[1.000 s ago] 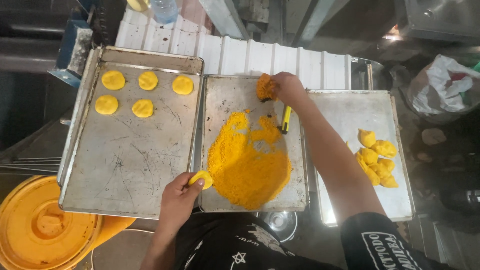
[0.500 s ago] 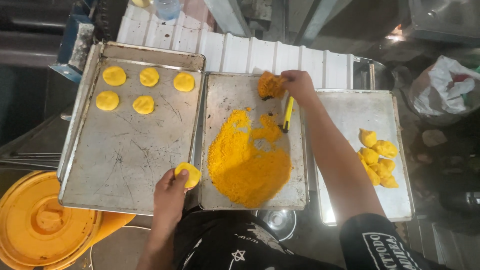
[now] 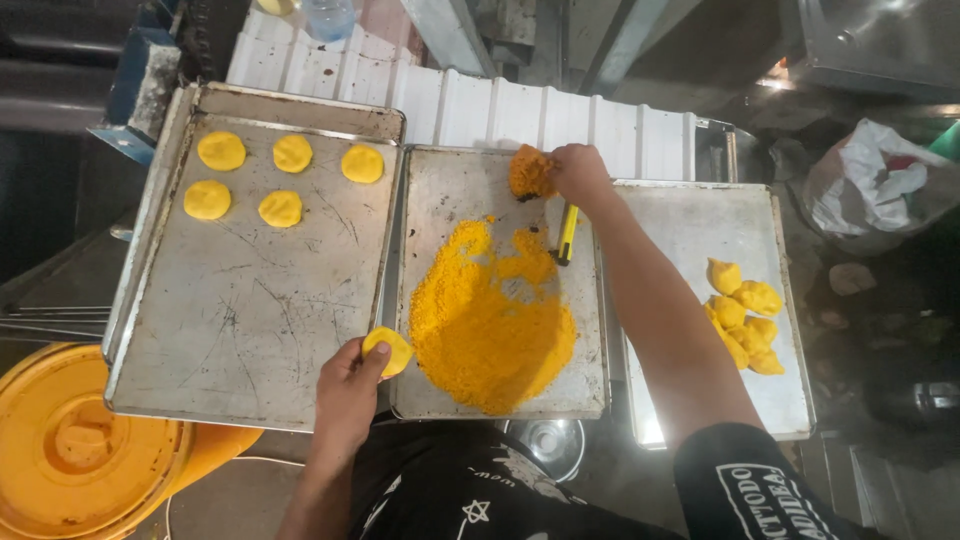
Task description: Flattening dough pieces, adding yellow filling, and sealing them to form buns on a baking tray.
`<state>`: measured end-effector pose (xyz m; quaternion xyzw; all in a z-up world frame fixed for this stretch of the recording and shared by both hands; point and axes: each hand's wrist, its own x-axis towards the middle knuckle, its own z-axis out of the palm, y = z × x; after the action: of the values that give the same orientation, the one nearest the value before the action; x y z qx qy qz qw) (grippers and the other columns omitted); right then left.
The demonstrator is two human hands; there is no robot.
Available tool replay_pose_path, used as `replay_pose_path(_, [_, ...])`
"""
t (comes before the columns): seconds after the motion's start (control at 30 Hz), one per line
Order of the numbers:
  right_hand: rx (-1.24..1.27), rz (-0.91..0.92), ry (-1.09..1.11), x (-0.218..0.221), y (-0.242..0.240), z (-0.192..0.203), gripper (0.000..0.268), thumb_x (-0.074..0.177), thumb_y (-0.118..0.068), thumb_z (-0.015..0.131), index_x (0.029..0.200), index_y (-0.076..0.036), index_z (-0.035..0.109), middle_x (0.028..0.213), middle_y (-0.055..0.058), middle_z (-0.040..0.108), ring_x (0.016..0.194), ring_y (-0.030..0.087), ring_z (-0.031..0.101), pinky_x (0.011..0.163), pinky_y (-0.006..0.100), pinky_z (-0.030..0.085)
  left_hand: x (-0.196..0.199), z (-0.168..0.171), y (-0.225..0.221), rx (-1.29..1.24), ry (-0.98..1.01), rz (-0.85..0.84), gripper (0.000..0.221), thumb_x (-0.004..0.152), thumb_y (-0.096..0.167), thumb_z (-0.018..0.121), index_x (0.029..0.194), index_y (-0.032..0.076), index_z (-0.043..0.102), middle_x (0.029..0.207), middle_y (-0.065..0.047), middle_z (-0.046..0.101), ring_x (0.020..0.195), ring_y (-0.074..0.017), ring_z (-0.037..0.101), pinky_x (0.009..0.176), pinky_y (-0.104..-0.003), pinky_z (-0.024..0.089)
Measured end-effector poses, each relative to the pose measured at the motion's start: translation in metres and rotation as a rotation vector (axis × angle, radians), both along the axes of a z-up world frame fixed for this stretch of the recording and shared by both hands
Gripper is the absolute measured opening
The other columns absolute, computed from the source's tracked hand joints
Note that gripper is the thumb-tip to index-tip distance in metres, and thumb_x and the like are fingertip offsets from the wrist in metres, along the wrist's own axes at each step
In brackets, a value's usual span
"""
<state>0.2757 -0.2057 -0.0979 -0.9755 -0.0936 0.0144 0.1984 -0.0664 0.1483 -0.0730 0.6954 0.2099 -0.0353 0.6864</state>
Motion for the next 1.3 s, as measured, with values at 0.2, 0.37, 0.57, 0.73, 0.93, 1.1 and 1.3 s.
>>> replay_pose_path(0.2, [0.266,-0.122,0.062,-0.015,-0.019,0.020,0.020,0.087,-0.005,0.072,0.106,-0.002,0.078,0.093,0.014,0.076,0.081,0.024,0.072,0.077,0.038,0.058,-0.002,-0.030,0.004,-0.185,-0.044,0.097,0.028,0.098,0.020,0.065,0.109,-0.005,0.070,0.093,-0.007,0.070,0.082,-0.0122,0.064,0.074,-0.028,0.055])
replay_pose_path(0.37, [0.550,-0.260,0.274,-0.036,-0.026,0.047,0.023,0.089,-0.007,0.076,0.111,0.001,0.077,0.088,0.016,0.075,0.076,0.021,0.068,0.070,0.037,0.056,0.015,-0.031,-0.011,-0.323,0.013,0.123,0.030,0.098,0.018,0.061,0.116,-0.005,0.067,0.101,-0.009,0.071,0.087,-0.0153,0.069,0.076,-0.031,0.060])
replay_pose_path(0.57, [0.420,-0.024,0.402,-0.108,0.035,0.138,0.040,0.079,-0.003,0.077,0.119,-0.003,0.074,0.095,0.008,0.077,0.087,0.018,0.073,0.083,0.029,0.057,0.064,-0.023,-0.056,-0.469,-0.025,0.010,0.032,0.097,0.016,0.061,0.124,-0.001,0.063,0.111,-0.009,0.071,0.097,-0.0169,0.072,0.081,-0.033,0.063])
replay_pose_path(0.73, [0.829,0.318,0.593,-0.156,0.063,0.129,0.044,0.086,0.002,0.068,0.130,-0.003,0.064,0.116,0.005,0.074,0.106,0.015,0.071,0.092,0.030,0.059,0.098,-0.011,-0.085,-0.660,-0.083,-0.058,0.029,0.101,0.018,0.060,0.125,0.002,0.063,0.115,-0.008,0.069,0.101,-0.0181,0.070,0.083,-0.035,0.062])
replay_pose_path(0.93, [0.660,0.204,0.470,-0.210,0.104,0.137,0.022,0.088,0.000,0.075,0.108,-0.002,0.065,0.096,0.006,0.074,0.090,0.013,0.073,0.078,0.029,0.061,0.077,0.019,-0.070,-0.761,-0.060,-0.096,0.033,0.104,0.023,0.056,0.127,0.000,0.063,0.116,-0.010,0.070,0.103,-0.0197,0.071,0.088,-0.035,0.061])
replay_pose_path(1.1, [0.550,0.453,0.137,-0.224,0.132,0.138,0.021,0.083,0.000,0.080,0.102,-0.002,0.071,0.094,0.007,0.069,0.083,0.014,0.070,0.071,0.028,0.058,0.060,0.028,-0.044,-0.778,-0.108,-0.096,0.036,0.105,0.024,0.055,0.129,-0.002,0.063,0.118,-0.011,0.070,0.106,-0.0195,0.070,0.092,-0.034,0.060])
replay_pose_path(1.3, [0.573,0.446,0.150,-0.243,0.175,0.139,0.025,0.085,-0.001,0.075,0.111,-0.003,0.073,0.100,0.009,0.071,0.087,0.020,0.073,0.073,0.029,0.058,0.048,0.028,0.001,-0.764,-0.169,-0.126,0.037,0.104,0.022,0.061,0.131,-0.002,0.063,0.121,-0.011,0.070,0.108,-0.0191,0.069,0.096,-0.035,0.059])
